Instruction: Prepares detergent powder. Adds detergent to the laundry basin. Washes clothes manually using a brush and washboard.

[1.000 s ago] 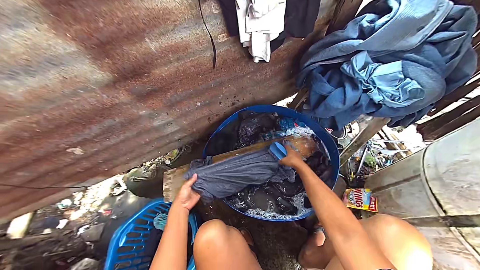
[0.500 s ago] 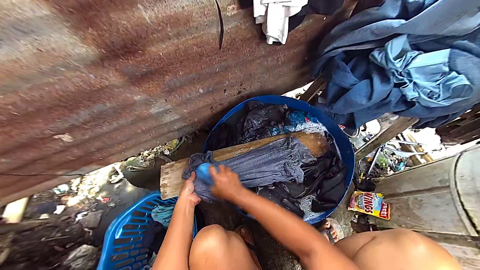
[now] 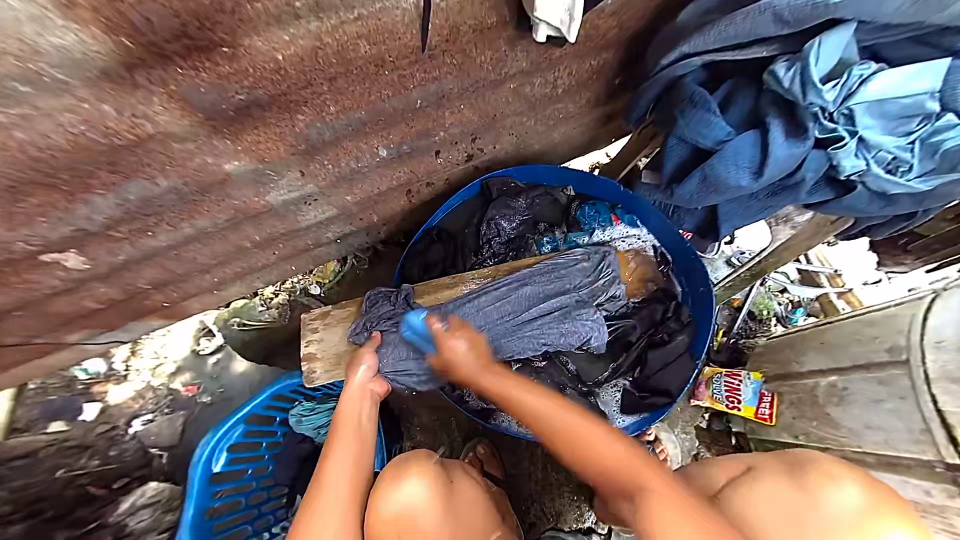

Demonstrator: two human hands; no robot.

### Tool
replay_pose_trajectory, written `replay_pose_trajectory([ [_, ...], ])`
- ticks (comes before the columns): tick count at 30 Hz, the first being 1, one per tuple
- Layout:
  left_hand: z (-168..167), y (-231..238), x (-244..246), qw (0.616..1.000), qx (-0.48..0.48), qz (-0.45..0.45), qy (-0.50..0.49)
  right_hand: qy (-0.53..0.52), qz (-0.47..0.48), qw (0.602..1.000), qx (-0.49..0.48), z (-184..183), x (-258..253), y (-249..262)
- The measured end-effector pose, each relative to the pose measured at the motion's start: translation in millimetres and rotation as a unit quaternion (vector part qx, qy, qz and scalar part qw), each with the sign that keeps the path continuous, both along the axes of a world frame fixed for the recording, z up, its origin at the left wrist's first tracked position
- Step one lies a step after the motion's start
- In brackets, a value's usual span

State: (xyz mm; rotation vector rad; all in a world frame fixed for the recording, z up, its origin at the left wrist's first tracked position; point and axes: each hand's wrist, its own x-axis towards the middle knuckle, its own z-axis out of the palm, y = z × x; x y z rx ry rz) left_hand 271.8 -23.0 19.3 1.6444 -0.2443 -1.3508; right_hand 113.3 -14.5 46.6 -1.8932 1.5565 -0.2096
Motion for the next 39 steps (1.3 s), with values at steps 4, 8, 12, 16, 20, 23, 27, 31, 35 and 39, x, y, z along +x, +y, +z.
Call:
replay_pose_trajectory([
  [4, -0.7, -4.8, -2.1, 1.0, 0.005, -0.007, -0.005, 0.103, -0.274, 0.956, -0.014, -8.9, -189.0, -51.5],
  [8, -2.9, -6.1, -0.3, 1.0, -0.001, -0.022, -0.013, 0.109, -0.416, 0.902, -0.03, -18.2, -209.2, -65.1],
  [12, -3.5, -6.4, -2.6, 1.0, -0.007, -0.014, -0.021, -0.002, -0.17, 0.985, -0.031, -12.3, -19.8, -13.9],
  [16, -5.5, -4.1, 2.0, 1.0, -0.012, 0.001, -0.015, 0.007, -0.044, 0.999, 0.004, -6.0, -30.0, -17.4],
  [20, -6.2, -7.5, 0.6, 1.0, -0.012, -0.009, -0.01, 0.095, -0.309, 0.946, -0.015, -12.6, -207.8, -61.8],
  [23, -6.7, -8.3, 1.6, 0.999, -0.007, -0.027, -0.016, 0.098, -0.414, 0.905, -0.026, -18.4, -221.7, -76.2],
  [27, -3.6, -6.9, -1.8, 1.0, -0.014, -0.026, -0.008, -0.012, -0.175, 0.983, -0.045, -16.0, -27.9, -24.8],
  [31, -3.9, -4.1, 0.3, 1.0, -0.014, -0.02, -0.009, -0.019, 0.0, 1.0, 0.001, -2.0, -6.5, -12.7],
  [35, -4.9, -6.9, 0.0, 0.999, -0.012, -0.025, -0.017, 0.089, -0.286, 0.954, -0.016, -10.1, -192.7, -64.3],
  [39, -6.6, -6.9, 1.2, 0.999, -0.013, -0.036, -0.024, 0.088, -0.438, 0.894, -0.023, -19.1, -223.2, -79.2],
])
